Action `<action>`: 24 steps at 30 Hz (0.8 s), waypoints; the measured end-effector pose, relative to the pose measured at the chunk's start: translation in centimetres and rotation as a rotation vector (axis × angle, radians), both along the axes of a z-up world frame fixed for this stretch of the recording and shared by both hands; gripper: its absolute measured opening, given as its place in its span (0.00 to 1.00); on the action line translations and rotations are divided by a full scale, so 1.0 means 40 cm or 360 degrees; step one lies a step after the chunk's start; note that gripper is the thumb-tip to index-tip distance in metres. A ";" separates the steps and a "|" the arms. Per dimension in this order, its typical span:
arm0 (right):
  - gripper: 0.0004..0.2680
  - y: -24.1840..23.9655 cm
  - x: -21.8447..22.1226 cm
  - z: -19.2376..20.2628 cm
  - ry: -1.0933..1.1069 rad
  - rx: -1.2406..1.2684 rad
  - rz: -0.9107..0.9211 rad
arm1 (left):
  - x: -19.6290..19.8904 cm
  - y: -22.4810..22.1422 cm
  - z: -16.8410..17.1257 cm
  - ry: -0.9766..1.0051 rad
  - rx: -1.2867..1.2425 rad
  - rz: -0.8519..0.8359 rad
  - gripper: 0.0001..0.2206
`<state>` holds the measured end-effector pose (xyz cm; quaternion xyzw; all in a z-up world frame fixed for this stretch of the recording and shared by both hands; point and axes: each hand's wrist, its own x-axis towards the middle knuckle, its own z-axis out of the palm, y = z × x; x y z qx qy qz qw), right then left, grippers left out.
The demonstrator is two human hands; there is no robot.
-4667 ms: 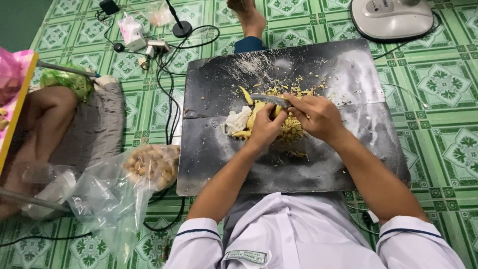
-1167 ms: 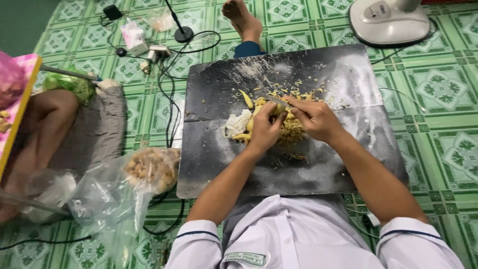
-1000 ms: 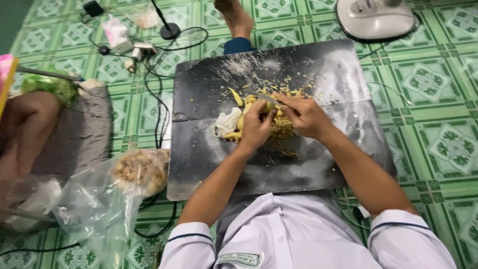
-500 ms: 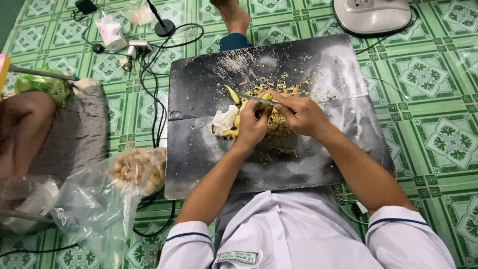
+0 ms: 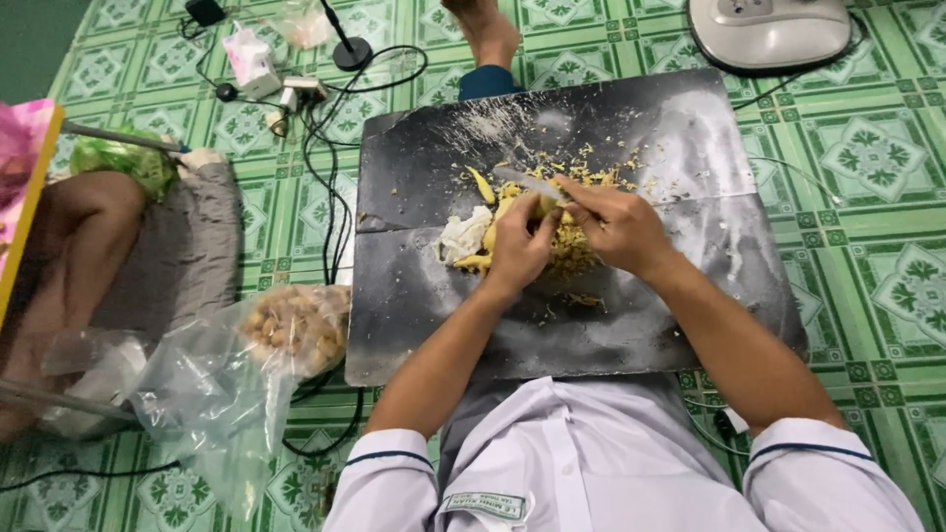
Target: Shredding turmeric roots by scraping them with a small knife onto a board.
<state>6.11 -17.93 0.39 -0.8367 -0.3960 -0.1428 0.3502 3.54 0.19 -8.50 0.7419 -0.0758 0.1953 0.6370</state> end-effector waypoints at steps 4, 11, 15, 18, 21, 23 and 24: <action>0.15 0.000 -0.002 0.010 0.0032 -0.0011 -0.0042 | -0.013 -0.007 0.028 -0.0039 0.0000 -0.0016 0.08; 0.15 -0.003 0.004 0.000 -0.0003 -0.0058 -0.0086 | -0.016 -0.012 0.044 -0.0086 -0.0026 -0.0048 0.11; 0.14 -0.001 0.010 -0.020 -0.0082 -0.0045 -0.0128 | -0.017 -0.014 0.036 -0.0094 -0.0009 -0.0059 0.13; 0.14 0.002 0.005 -0.019 -0.0115 -0.0038 -0.0153 | -0.013 -0.014 0.029 -0.0062 -0.0030 -0.0076 0.17; 0.14 0.006 -0.004 -0.008 -0.0141 -0.0032 -0.0178 | -0.028 -0.014 0.061 -0.0056 -0.0017 -0.0073 0.19; 0.14 0.004 -0.004 -0.006 -0.0144 -0.0039 -0.0176 | -0.032 -0.014 0.067 -0.0050 -0.0013 -0.0073 0.19; 0.14 0.003 -0.003 -0.004 -0.0147 -0.0045 -0.0175 | -0.033 -0.014 0.071 -0.0045 -0.0009 -0.0074 0.19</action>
